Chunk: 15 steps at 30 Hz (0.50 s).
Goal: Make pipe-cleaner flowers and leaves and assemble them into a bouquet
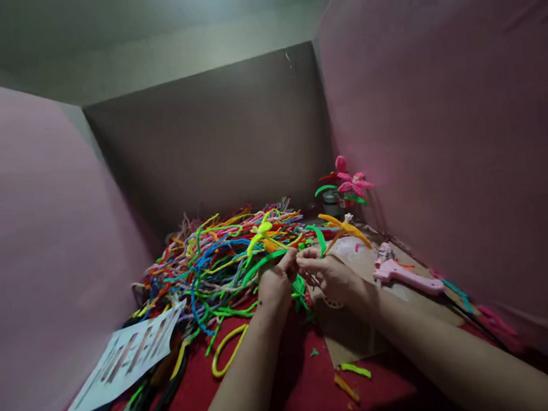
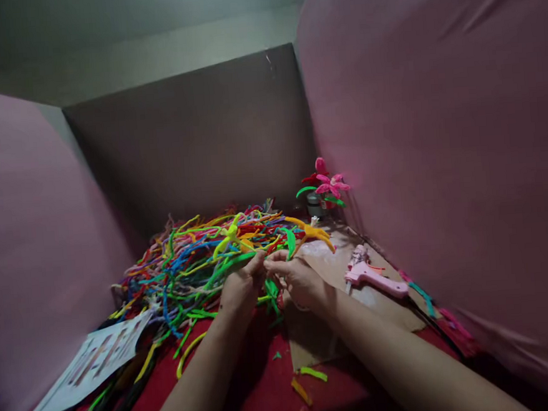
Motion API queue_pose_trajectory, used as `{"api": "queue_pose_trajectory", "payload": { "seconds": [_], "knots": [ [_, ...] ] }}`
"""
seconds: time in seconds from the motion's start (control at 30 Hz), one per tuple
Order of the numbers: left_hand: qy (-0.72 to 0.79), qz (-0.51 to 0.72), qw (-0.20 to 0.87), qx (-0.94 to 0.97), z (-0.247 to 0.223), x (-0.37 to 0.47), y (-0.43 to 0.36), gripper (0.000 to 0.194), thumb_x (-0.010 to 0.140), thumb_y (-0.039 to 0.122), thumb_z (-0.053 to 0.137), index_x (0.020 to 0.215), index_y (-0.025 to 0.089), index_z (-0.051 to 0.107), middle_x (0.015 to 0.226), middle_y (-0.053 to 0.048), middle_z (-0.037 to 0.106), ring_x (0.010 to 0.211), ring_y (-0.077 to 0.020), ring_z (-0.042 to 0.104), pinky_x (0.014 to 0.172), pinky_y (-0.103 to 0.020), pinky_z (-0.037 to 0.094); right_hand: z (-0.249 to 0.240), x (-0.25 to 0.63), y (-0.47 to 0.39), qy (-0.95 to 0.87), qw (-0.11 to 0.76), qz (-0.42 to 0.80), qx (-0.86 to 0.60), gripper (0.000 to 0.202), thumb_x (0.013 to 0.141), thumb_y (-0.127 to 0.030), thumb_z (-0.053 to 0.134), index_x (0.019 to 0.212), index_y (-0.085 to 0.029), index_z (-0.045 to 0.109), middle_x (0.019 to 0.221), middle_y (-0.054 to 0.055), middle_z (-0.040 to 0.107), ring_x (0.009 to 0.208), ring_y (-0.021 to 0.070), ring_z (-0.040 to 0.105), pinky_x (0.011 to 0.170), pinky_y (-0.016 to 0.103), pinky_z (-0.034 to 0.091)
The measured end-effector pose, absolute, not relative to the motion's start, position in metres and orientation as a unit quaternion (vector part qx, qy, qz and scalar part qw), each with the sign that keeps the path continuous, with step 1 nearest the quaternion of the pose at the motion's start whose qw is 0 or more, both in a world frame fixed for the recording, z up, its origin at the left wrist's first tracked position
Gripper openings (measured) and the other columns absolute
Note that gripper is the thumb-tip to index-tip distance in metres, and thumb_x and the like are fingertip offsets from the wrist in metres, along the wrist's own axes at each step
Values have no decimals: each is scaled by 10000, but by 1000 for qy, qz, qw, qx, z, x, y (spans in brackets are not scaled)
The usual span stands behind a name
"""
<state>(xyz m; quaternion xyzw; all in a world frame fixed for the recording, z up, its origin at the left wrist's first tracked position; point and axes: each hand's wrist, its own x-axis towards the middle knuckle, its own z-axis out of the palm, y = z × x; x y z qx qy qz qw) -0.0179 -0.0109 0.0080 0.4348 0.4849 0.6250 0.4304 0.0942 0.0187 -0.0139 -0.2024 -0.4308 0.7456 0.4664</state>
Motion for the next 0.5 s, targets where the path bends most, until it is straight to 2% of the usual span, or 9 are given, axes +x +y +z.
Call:
{"api": "queue_pose_trajectory", "payload": {
  "seconds": [0.07, 0.13, 0.23, 0.33, 0.5],
  "knots": [
    [501, 600, 423, 458, 11, -22, -13, 312, 641, 370, 672, 480, 139, 539, 357, 59, 355, 319, -40, 303, 346, -194, 210, -14, 100, 23, -410, 450, 767, -201, 202, 485, -102, 640, 665, -148, 561, 634, -24, 539, 582, 81, 474, 511, 198, 344],
    [505, 574, 425, 484, 12, -23, -13, 335, 653, 393, 653, 482, 145, 508, 362, 60, 366, 311, -37, 288, 334, -193, 199, -15, 104, 25, -406, 448, 773, -192, 205, 456, -61, 611, 642, -140, 575, 644, -10, 561, 586, 89, 495, 499, 201, 348],
    [508, 555, 430, 499, 12, -18, -12, 251, 614, 356, 678, 578, 141, 555, 422, 48, 457, 344, -53, 363, 348, -184, 255, -17, 106, 24, -448, 437, 763, -161, 136, 530, -128, 657, 651, -137, 594, 628, 5, 577, 555, 100, 513, 504, 226, 381],
    [529, 557, 421, 482, 12, -12, -13, 222, 567, 318, 697, 620, 141, 574, 533, 15, 562, 436, -92, 483, 400, -199, 344, -20, 106, 21, -488, 405, 764, -115, 174, 625, -254, 683, 734, -130, 629, 679, 45, 625, 639, 152, 586, 614, 297, 454],
    [540, 553, 389, 501, 16, -9, -15, 169, 587, 291, 659, 596, 167, 544, 502, 41, 538, 427, -96, 484, 389, -199, 334, -19, 110, 18, -495, 335, 799, -68, 255, 665, -320, 696, 801, -112, 639, 699, 73, 657, 702, 187, 631, 716, 364, 476]
  ]
}}
